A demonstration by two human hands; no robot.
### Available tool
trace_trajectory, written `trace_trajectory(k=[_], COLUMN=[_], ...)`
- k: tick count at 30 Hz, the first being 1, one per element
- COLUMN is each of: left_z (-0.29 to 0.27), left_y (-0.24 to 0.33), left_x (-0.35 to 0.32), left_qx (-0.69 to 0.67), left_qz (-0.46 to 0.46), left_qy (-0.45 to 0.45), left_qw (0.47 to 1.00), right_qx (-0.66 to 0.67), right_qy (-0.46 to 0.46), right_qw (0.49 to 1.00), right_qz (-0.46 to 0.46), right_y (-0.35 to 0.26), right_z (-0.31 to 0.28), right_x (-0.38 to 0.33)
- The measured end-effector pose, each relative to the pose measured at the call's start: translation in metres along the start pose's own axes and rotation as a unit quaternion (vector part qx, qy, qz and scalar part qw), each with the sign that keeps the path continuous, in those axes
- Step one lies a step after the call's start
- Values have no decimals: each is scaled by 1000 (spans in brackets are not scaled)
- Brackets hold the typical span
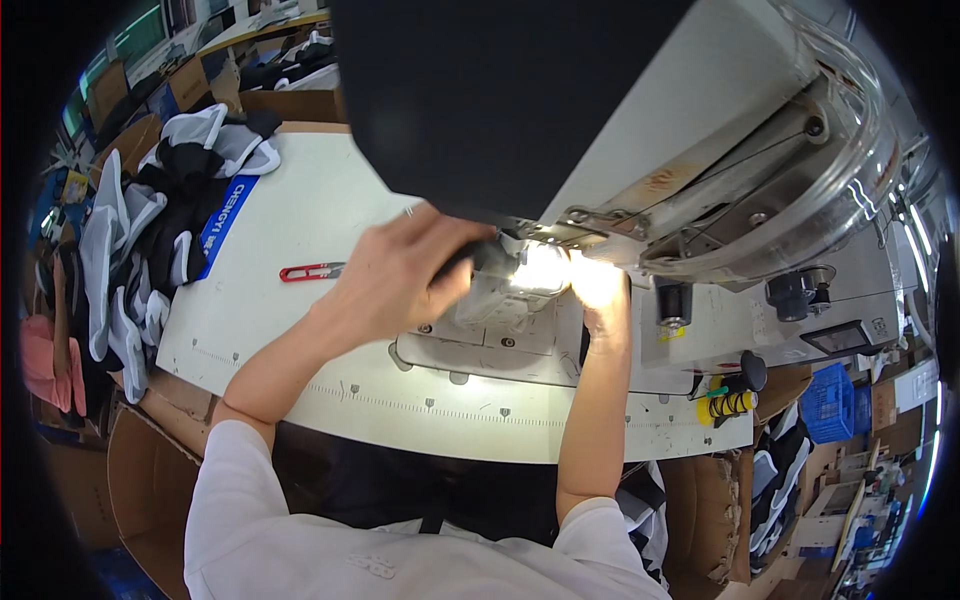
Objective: The person retrieves shoe upper pieces, aligns and stitches them together using a sewing machine, trims excess thread with a thread clipper, and places the finished pieces into a box.
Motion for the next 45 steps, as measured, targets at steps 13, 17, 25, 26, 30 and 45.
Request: trace_trajectory(k=[13,17,25,26,30,45], left_z=[-93,-110,-41,-31,-1,5], left_y=[-42,-37,-24,-25,-23,1], left_x=[-8,0,-5,-5,-6,-6], left_qx=[-421,-83,-327,-350,-421,-330], left_qz=[-225,-119,-125,-170,-243,-158], left_qy=[194,156,-139,-133,-96,-79], left_qw=[857,977,926,911,869,927], right_qx=[99,122,177,197,227,222], right_qy=[14,-64,-123,-100,-54,-312], right_qw=[984,985,971,964,952,902], right_qz=[-147,-99,107,147,199,197], right_y=[-172,-176,-153,-147,-127,-99], right_z=[64,50,24,21,8,-20], right_x=[-46,-56,-80,-81,-87,-68])
Point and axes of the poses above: each hand's wrist, its own x-axis towards the middle knuckle, its own z-axis out of the palm, y = z × x, the point moved 3 cm from there along x, towards the middle knuckle, and after that the axes turned 5 degrees about z, right-handed, at the moved point
